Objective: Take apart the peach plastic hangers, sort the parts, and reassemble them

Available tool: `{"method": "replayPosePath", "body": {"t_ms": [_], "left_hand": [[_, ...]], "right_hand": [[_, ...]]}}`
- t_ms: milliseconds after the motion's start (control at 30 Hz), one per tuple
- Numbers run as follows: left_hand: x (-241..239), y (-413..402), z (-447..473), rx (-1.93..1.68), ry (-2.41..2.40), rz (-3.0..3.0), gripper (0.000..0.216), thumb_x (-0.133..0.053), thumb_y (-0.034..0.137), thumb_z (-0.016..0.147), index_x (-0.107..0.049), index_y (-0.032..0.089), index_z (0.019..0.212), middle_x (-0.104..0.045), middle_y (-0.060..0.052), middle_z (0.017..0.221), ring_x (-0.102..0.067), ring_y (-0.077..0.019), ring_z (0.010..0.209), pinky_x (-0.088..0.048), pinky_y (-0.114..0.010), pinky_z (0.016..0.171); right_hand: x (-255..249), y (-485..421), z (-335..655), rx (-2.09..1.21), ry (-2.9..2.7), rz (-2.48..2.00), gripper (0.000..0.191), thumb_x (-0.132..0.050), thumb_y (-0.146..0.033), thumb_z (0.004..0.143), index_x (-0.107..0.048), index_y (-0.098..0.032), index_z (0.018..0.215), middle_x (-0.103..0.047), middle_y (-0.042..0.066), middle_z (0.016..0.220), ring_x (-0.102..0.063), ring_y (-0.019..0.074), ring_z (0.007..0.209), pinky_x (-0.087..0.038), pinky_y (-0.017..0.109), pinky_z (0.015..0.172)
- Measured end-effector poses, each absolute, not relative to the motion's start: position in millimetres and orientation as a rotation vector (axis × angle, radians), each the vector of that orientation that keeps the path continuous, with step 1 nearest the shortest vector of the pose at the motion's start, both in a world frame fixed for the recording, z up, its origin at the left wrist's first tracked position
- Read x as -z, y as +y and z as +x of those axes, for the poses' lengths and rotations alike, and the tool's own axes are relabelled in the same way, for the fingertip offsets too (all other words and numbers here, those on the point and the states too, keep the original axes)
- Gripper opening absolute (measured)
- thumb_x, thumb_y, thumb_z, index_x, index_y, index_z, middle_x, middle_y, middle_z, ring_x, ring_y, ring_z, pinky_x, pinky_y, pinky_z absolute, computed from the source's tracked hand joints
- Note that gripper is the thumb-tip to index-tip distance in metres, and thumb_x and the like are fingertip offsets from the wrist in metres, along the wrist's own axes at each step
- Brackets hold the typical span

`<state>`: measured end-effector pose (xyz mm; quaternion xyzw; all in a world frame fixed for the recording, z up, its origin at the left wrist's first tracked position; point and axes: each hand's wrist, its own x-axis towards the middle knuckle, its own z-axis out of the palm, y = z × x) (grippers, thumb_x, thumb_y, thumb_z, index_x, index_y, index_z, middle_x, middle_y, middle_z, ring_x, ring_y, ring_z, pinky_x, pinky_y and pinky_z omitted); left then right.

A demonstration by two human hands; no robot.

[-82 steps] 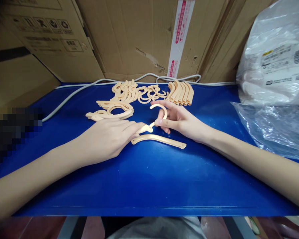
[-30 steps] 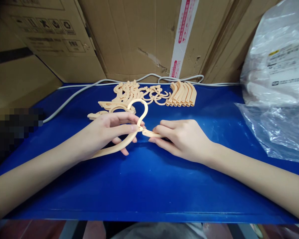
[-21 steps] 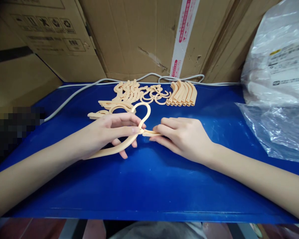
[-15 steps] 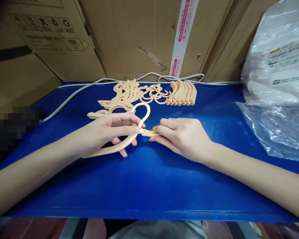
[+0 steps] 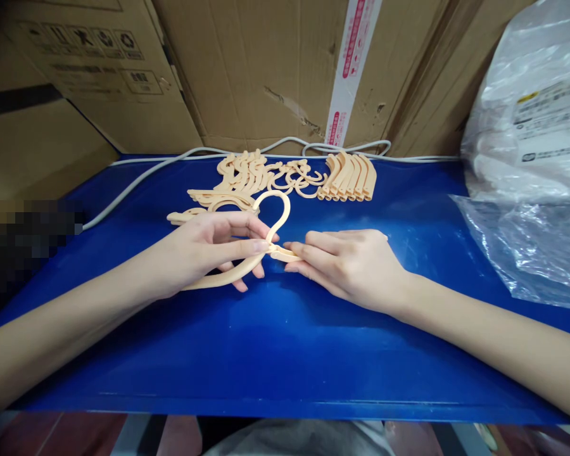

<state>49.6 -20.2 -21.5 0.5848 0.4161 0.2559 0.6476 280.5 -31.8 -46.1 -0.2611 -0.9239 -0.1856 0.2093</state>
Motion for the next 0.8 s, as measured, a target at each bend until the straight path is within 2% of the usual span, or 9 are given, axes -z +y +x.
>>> {"method": "replayPosePath", "body": {"t_ms": [167, 600, 800], "left_hand": [[20.6, -20.7, 51.9, -0.597, 0.976, 1.360, 0.016, -0.072, 0.022, 0.079, -0.060, 0.015, 0.086, -0.065, 0.000, 0.081, -0.069, -0.0131, 0.067, -0.058, -0.019, 0.049], [22.5, -22.9, 53.6, -0.577, 1.039, 1.433, 0.008, -0.066, 0.020, 0.083, -0.062, 0.014, 0.087, -0.065, -0.001, 0.086, -0.068, -0.0123, 0.066, -0.056, -0.019, 0.048], [20.1, -23.3, 57.0, -0.534, 1.079, 1.432, 0.002, -0.062, 0.015, 0.085, -0.063, 0.014, 0.085, -0.067, -0.001, 0.074, -0.068, -0.0120, 0.062, -0.054, -0.018, 0.048]], "right_hand": [[46.6, -32.3, 280.3, 0.509, -2.578, -0.744, 0.031, -0.046, -0.034, 0.103, -0.071, -0.017, 0.105, -0.065, -0.002, 0.069, -0.059, 0.0079, 0.055, -0.037, 0.023, 0.051], [48.5, -33.8, 279.1, 0.555, -2.597, -0.736, 0.034, -0.042, -0.032, 0.104, -0.070, -0.017, 0.092, -0.060, -0.003, 0.062, -0.056, 0.0080, 0.050, -0.031, 0.026, 0.048], [50.1, -33.4, 280.5, 0.540, -2.611, -0.726, 0.037, -0.041, -0.031, 0.104, -0.070, -0.015, 0.088, -0.059, -0.002, 0.060, -0.057, 0.0078, 0.050, -0.029, 0.027, 0.048]]}}
